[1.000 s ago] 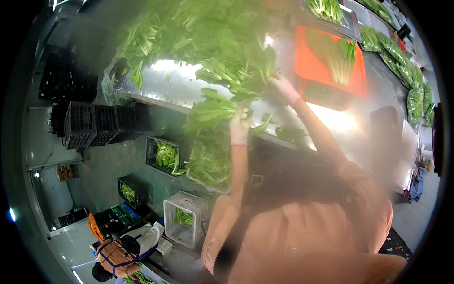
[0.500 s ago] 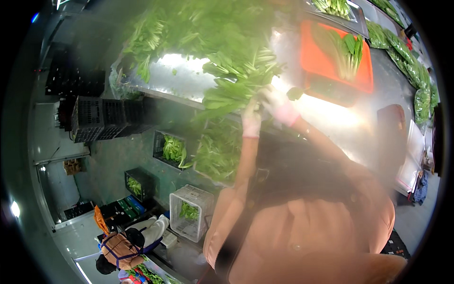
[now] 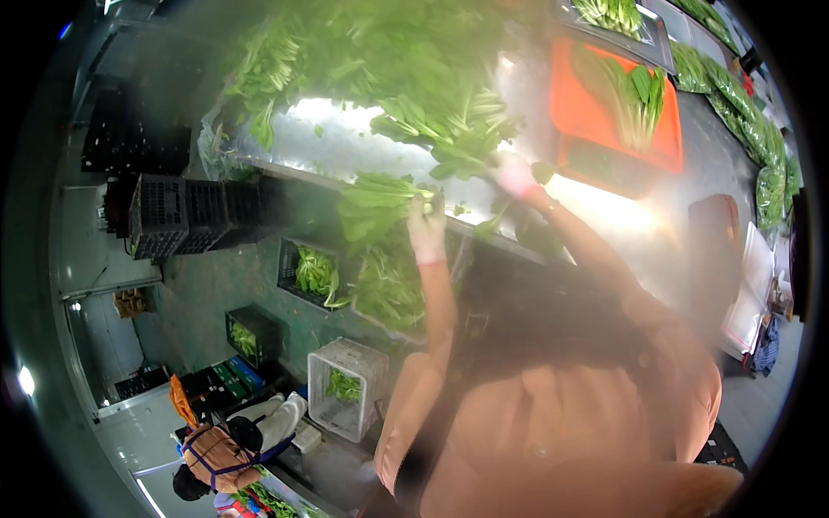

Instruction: The person gathers handfuls of green leafy vegetables from a table, weighs them on an orange scale, and places them into clear plastic bags. The person then seals the bags by hand on the stainless steel workspace.

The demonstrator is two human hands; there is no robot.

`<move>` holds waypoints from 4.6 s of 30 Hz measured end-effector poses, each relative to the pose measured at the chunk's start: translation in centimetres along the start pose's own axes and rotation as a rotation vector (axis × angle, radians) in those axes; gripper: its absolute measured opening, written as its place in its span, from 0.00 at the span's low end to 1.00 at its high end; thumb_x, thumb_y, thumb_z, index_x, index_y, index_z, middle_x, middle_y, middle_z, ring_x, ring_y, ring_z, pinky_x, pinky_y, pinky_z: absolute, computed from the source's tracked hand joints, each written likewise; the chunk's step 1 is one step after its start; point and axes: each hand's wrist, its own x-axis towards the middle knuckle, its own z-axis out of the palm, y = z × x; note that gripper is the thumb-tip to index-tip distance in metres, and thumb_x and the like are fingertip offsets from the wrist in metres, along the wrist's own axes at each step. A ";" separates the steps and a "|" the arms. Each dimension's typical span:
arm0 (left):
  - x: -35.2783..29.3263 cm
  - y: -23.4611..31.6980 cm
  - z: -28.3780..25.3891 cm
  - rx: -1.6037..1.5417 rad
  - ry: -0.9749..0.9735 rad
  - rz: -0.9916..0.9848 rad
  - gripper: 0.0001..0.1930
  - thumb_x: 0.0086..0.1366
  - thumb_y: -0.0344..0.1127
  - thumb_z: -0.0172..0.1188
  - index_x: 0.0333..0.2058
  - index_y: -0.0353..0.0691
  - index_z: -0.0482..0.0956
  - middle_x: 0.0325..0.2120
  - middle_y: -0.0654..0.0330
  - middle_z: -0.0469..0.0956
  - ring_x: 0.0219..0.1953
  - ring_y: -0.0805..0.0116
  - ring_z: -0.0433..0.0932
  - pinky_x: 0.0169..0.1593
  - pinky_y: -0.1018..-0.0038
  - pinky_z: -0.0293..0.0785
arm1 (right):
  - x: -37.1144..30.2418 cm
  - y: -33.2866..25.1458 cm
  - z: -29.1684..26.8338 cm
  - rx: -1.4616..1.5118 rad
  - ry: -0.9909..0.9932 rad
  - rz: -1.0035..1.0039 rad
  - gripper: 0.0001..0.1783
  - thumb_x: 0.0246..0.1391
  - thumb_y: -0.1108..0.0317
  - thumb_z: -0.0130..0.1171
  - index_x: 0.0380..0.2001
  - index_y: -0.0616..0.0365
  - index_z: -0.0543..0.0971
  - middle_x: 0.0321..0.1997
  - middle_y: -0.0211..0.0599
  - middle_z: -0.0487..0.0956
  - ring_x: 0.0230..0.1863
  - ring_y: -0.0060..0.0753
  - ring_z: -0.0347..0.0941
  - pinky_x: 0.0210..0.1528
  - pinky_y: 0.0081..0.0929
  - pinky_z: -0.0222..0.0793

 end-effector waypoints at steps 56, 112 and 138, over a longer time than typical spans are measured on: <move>-2.2 -1.1 8.1 0.091 -0.003 -0.299 0.09 0.57 0.28 0.58 0.37 0.37 0.74 0.30 0.64 0.75 0.28 0.79 0.72 0.29 0.84 0.70 | -5.9 -7.8 -5.0 0.491 -0.043 0.093 0.23 0.46 0.52 0.58 0.34 0.64 0.76 0.25 0.37 0.76 0.23 0.25 0.70 0.27 0.24 0.66; 6.5 -16.0 26.8 0.389 -0.743 -1.157 0.07 0.59 0.26 0.53 0.38 0.35 0.71 0.29 0.60 0.74 0.37 0.65 0.76 0.45 0.66 0.77 | -7.2 -3.2 -23.7 0.015 0.574 0.200 0.17 0.43 0.55 0.57 0.28 0.60 0.75 0.31 0.43 0.75 0.34 0.44 0.72 0.38 0.33 0.67; -1.2 -6.4 4.4 1.431 -0.596 0.067 0.22 0.52 0.41 0.63 0.43 0.38 0.72 0.38 0.52 0.73 0.38 0.61 0.73 0.44 0.69 0.70 | -2.4 -4.7 -18.4 -0.394 0.515 -0.101 0.11 0.50 0.59 0.52 0.29 0.54 0.73 0.32 0.45 0.73 0.32 0.47 0.74 0.35 0.40 0.69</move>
